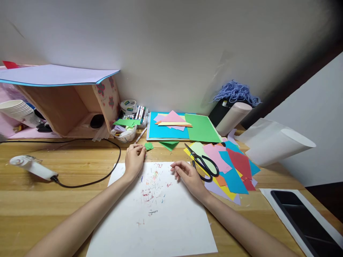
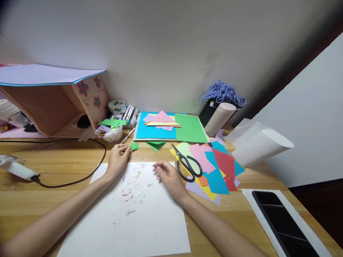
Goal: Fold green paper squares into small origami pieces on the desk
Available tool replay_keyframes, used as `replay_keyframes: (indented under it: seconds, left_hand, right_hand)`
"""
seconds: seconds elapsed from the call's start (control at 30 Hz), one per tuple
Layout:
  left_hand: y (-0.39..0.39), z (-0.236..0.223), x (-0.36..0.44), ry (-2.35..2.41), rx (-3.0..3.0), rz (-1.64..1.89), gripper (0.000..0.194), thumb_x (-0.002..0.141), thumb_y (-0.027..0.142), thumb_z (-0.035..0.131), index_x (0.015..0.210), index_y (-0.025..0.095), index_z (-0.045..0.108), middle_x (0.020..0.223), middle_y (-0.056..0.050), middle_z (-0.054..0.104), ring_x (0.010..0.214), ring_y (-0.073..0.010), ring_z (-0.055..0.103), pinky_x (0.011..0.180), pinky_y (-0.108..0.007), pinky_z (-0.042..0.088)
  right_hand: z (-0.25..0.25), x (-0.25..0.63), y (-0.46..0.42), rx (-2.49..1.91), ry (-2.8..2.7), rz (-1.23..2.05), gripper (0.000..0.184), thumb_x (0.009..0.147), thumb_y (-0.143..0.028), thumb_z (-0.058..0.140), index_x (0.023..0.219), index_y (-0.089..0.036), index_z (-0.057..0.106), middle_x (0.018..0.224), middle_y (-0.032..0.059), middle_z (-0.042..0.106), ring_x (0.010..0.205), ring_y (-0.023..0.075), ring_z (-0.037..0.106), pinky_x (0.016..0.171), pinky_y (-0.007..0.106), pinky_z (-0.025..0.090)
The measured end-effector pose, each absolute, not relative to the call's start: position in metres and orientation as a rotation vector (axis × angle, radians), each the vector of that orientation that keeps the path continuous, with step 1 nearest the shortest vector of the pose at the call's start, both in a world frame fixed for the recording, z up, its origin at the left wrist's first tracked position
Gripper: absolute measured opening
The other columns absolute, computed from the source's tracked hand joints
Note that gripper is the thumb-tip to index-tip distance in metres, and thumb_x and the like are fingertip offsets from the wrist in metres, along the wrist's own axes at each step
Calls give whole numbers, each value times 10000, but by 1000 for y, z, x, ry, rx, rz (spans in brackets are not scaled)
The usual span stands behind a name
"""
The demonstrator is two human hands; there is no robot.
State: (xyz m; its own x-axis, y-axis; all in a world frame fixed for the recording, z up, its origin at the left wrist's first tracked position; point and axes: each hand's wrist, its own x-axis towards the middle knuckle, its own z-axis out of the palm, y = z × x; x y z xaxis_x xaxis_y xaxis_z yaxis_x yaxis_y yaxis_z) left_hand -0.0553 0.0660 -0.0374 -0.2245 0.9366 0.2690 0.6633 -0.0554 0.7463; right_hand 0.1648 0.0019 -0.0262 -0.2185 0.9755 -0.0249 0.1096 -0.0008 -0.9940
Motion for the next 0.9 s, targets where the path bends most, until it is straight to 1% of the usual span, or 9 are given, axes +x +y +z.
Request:
replay_keyframes:
  seconds: [0.07, 0.13, 0.2, 0.27, 0.37, 0.43, 0.53, 0.67, 0.9]
  left_hand:
    - [64, -37, -53, 1910, 1673, 1218, 235, 799, 317, 507, 899, 170, 660, 997, -90, 535, 975, -235, 518, 864, -376, 423]
    - [61, -34, -50, 1884, 1649, 1282, 240, 806, 288, 499, 975, 165, 616, 1021, -96, 490, 964, -223, 528, 846, -366, 446]
    - [57, -29, -47, 1829, 1685, 1323, 207, 819, 258, 479, 980, 179, 582, 1025, -86, 473, 941, -211, 532, 826, -361, 458]
    - [52, -22, -45, 1784, 1749, 1343, 170, 840, 235, 446, 956, 189, 561, 1024, -78, 473, 960, -210, 518, 826, -359, 457]
    - [47, -14, -42, 1751, 1823, 1373, 150, 847, 195, 417, 932, 197, 541, 1005, -71, 482, 983, -214, 497, 826, -359, 447]
    - [45, -12, -41, 1740, 1872, 1362, 144, 837, 161, 416, 915, 197, 532, 980, -66, 502, 983, -218, 487, 833, -362, 429]
    - [45, -13, -41, 1745, 1895, 1349, 138, 823, 130, 418, 881, 193, 527, 952, -57, 524, 967, -213, 487, 843, -360, 409]
    - [46, -16, -43, 1725, 1826, 1362, 143, 835, 146, 402, 880, 194, 529, 952, -55, 520, 946, -202, 497, 798, -337, 435]
    - [48, -20, -44, 1709, 1727, 1392, 143, 831, 158, 405, 868, 183, 541, 969, -63, 513, 904, -186, 528, 756, -324, 474]
  right_hand:
    - [-22, 169, 7, -1267, -1566, 1151, 186, 869, -328, 452, 913, -186, 564, 868, 44, 592, 680, 133, 544, 604, 275, 459]
    - [-16, 174, 19, -1338, -1716, 803, 125, 853, -277, 486, 874, -189, 573, 879, 45, 586, 742, 154, 555, 694, 303, 457]
    - [-10, 179, 37, -1334, -1853, 512, 85, 843, -235, 505, 887, -194, 565, 918, 55, 575, 769, 168, 549, 702, 307, 453]
    - [-6, 181, 58, -1303, -2000, 232, 36, 833, -199, 527, 844, -195, 561, 893, 61, 575, 858, 203, 533, 761, 331, 434]
    - [-7, 178, 86, -1290, -2192, -16, 33, 808, -162, 563, 789, -188, 557, 848, 66, 579, 828, 214, 523, 695, 316, 432]
    - [-10, 176, 98, -1293, -2253, -132, 44, 799, -144, 572, 784, -186, 569, 837, 67, 581, 822, 218, 520, 651, 300, 419]
    - [-14, 174, 109, -1247, -2306, -234, 114, 820, -123, 541, 735, -184, 583, 798, 62, 587, 795, 204, 517, 635, 280, 401]
    - [-14, 176, 114, -1230, -2332, -332, 173, 848, -135, 513, 695, -173, 585, 751, 58, 590, 751, 194, 507, 608, 270, 383]
    - [-10, 178, 118, -1197, -2384, -405, 239, 882, -157, 457, 707, -168, 621, 748, 72, 600, 738, 194, 499, 595, 277, 368]
